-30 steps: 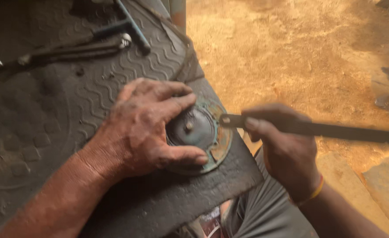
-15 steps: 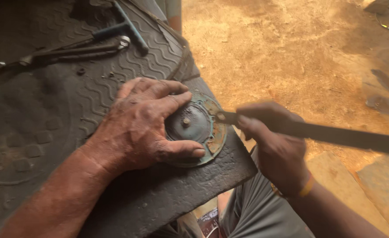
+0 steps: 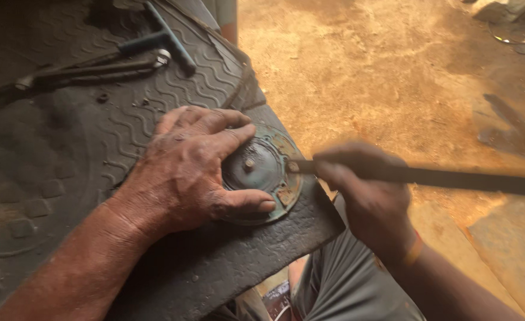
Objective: The person uses a metal file to scrape and clean the edges of a circular metal part placed on a rubber mat. They rotate the part to access different sections and continue filing the surface.
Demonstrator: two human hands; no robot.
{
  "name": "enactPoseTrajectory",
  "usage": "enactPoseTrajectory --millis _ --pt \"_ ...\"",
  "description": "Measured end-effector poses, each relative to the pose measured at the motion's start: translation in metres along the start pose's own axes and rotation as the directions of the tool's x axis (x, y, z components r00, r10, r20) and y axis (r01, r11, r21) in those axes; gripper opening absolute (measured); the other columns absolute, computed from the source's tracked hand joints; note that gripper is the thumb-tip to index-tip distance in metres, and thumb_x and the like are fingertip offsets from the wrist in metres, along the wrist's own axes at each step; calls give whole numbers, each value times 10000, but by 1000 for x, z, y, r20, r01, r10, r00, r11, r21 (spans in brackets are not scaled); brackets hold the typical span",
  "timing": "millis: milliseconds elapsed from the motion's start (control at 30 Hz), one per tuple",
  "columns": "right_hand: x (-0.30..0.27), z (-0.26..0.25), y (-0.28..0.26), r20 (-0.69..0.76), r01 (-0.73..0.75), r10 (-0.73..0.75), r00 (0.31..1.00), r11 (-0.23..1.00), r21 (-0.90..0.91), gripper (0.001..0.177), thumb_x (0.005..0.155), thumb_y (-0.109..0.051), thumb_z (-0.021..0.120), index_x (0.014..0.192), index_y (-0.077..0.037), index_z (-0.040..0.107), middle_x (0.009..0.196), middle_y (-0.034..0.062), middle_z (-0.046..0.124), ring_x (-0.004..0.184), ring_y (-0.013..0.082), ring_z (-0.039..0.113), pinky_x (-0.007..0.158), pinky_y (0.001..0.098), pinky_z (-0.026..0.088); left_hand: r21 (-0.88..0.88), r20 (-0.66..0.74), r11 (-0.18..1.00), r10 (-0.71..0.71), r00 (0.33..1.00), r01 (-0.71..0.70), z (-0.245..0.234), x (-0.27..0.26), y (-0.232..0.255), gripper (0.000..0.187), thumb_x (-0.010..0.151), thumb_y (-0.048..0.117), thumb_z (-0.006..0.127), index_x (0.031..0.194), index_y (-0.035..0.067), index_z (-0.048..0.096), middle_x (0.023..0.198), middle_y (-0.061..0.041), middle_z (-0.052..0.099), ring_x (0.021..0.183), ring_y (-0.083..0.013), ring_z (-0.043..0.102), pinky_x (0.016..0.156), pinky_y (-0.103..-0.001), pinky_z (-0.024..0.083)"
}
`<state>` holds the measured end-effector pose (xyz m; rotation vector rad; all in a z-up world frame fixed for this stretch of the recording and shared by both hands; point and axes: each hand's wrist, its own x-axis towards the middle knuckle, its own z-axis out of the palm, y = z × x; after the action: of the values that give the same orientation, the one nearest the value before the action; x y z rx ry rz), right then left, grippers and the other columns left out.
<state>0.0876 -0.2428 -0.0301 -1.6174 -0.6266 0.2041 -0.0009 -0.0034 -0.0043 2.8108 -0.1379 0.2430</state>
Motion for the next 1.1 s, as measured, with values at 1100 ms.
enactPoseTrajectory --millis 1100 --pt "55 14 9 162 345 -310 937 891 -294 148 940 -91 700 1058 -35 770 900 88 755 785 172 671 688 312 538 111 -87 964 -231 969 240 -1 6 -25 1044 731 887 592 1333 33 625 1413 -205 530 1343 -368 434 1124 -618 208"
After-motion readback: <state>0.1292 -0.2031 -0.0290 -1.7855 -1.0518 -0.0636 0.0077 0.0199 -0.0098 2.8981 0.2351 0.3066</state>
